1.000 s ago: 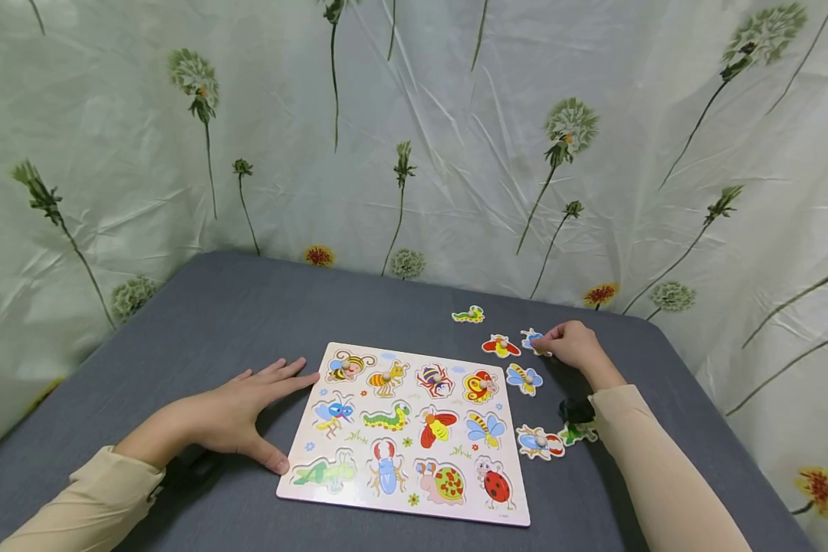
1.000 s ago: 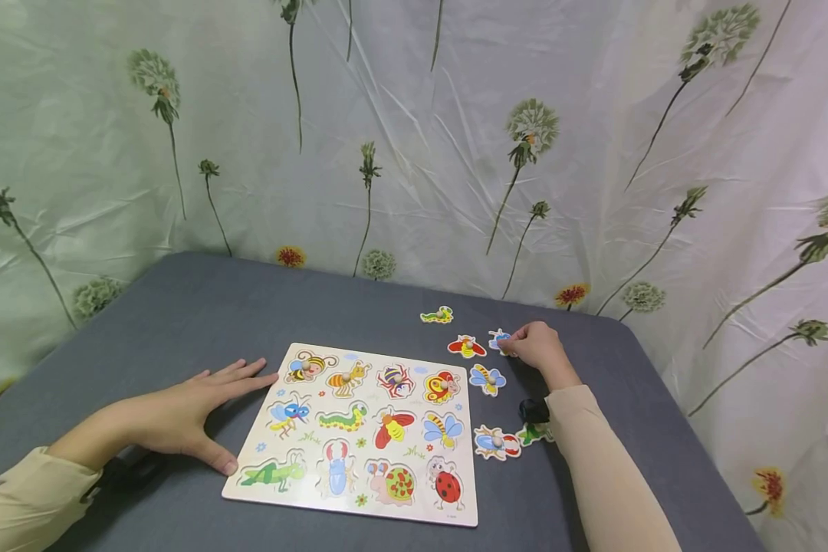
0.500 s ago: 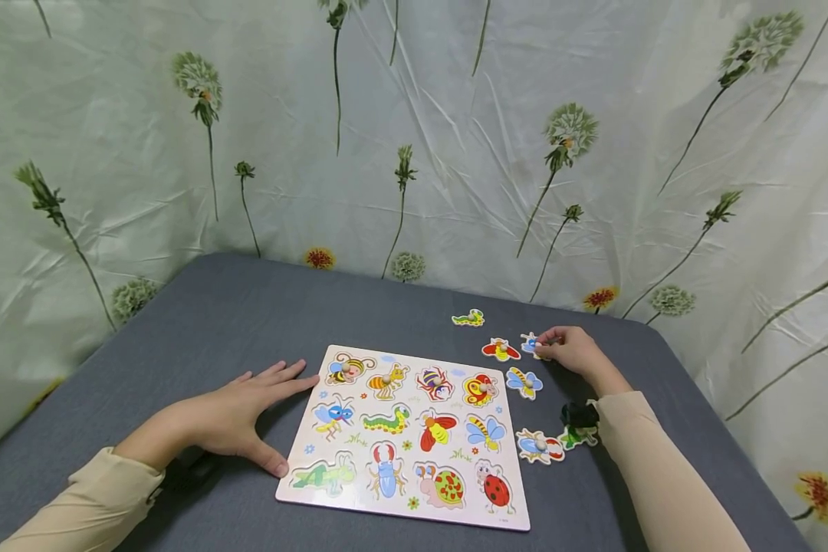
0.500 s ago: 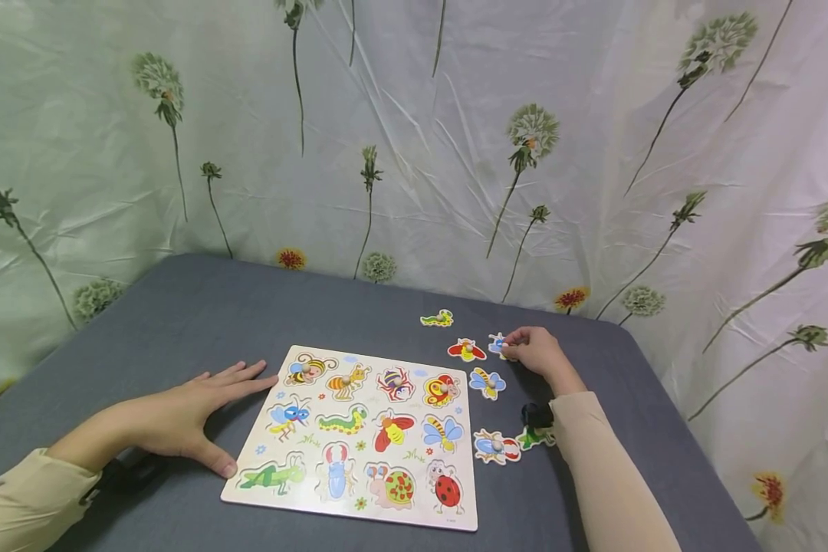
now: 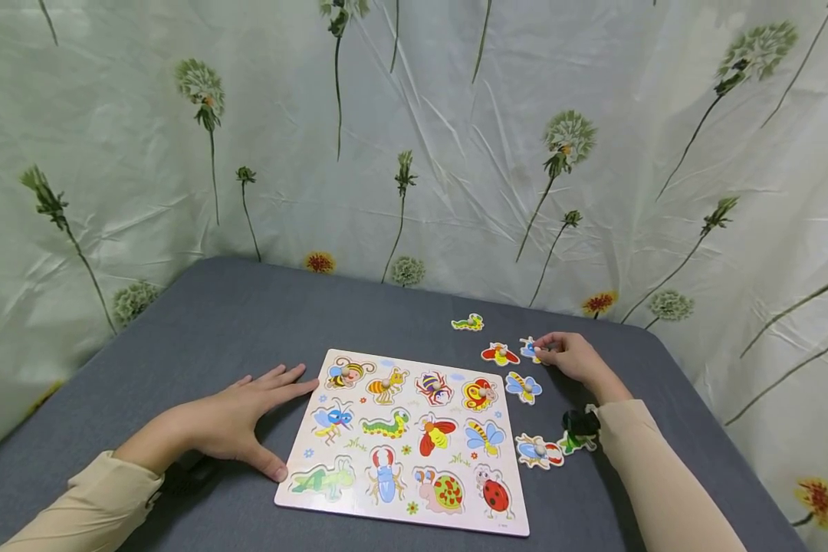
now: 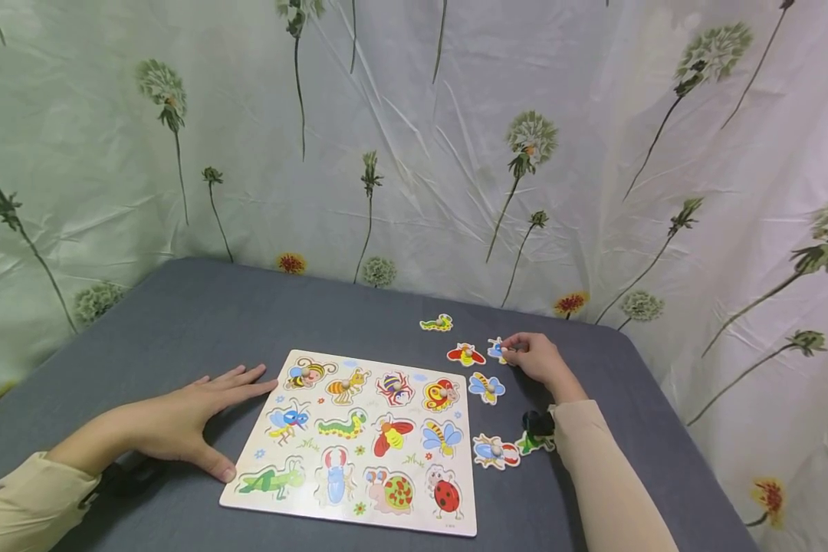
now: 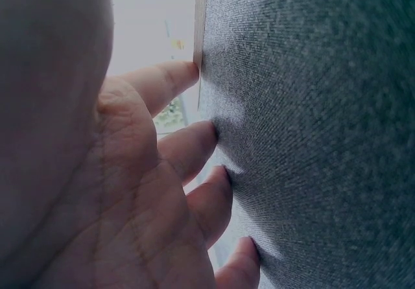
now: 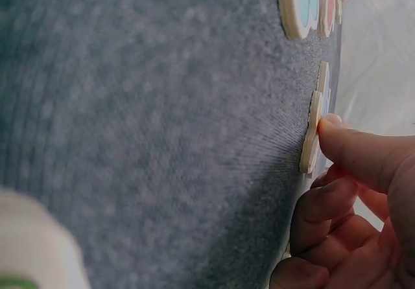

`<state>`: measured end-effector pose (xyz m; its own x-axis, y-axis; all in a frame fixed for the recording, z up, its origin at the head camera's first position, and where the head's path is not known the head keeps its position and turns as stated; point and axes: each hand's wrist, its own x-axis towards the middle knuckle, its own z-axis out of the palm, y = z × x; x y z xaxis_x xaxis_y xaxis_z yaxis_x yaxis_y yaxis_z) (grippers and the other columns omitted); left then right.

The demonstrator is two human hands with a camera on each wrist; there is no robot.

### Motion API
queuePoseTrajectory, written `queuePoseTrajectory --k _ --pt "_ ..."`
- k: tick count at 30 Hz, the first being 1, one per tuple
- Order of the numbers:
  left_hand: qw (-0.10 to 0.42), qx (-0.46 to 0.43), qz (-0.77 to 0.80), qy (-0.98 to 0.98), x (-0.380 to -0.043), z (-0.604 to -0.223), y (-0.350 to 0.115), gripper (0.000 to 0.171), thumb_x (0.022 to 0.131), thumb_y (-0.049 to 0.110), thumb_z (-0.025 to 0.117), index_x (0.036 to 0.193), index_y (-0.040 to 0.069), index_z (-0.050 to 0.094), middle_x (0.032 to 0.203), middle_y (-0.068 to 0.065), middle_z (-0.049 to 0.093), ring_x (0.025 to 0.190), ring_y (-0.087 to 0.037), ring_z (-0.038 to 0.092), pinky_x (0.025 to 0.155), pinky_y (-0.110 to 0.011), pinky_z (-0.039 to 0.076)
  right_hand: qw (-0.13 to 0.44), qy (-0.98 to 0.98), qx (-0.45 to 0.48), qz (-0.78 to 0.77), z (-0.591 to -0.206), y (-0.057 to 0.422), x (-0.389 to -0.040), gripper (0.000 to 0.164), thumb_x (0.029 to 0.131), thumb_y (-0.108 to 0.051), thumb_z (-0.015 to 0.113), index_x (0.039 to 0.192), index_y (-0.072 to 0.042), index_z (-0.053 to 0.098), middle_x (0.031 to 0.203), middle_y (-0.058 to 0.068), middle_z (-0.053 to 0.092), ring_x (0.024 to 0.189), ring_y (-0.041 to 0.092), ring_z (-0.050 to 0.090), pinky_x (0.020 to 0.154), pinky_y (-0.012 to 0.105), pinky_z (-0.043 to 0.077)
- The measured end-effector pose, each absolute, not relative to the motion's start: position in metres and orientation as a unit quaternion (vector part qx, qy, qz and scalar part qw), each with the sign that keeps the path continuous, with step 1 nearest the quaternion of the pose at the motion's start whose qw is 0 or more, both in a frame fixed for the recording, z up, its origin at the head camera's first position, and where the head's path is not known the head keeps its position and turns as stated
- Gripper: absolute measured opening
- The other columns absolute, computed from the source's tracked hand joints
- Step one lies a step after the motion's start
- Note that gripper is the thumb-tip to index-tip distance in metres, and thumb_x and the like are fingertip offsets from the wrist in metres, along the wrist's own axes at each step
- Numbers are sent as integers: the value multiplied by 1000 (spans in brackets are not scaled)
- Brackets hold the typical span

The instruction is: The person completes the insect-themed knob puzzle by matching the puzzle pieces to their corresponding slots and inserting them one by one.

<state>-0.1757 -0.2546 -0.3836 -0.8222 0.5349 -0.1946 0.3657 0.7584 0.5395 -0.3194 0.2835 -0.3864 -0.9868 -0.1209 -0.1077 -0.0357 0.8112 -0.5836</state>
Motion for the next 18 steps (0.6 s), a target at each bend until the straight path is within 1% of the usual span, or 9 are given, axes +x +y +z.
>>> queuePoseTrajectory --k 11,18 --pt "168 246 243 923 -175 -383 -255 125 69 64 94 170 23 34 179 -21 19 162 -58 15 119 -86 12 64 947 -33 -314 -384 284 -317 32 105 -17 68 124 9 71 76 -1 56 72 16 49 69 31 40" --pt "172 242 243 924 -175 -383 -255 125 69 64 94 171 22 33 179 -21 19 162 -58 15 120 -86 11 67 945 -43 -317 -377 281 -311 33 106 -18 68 123 9 71 77 -1 57 74 17 50 68 30 40"
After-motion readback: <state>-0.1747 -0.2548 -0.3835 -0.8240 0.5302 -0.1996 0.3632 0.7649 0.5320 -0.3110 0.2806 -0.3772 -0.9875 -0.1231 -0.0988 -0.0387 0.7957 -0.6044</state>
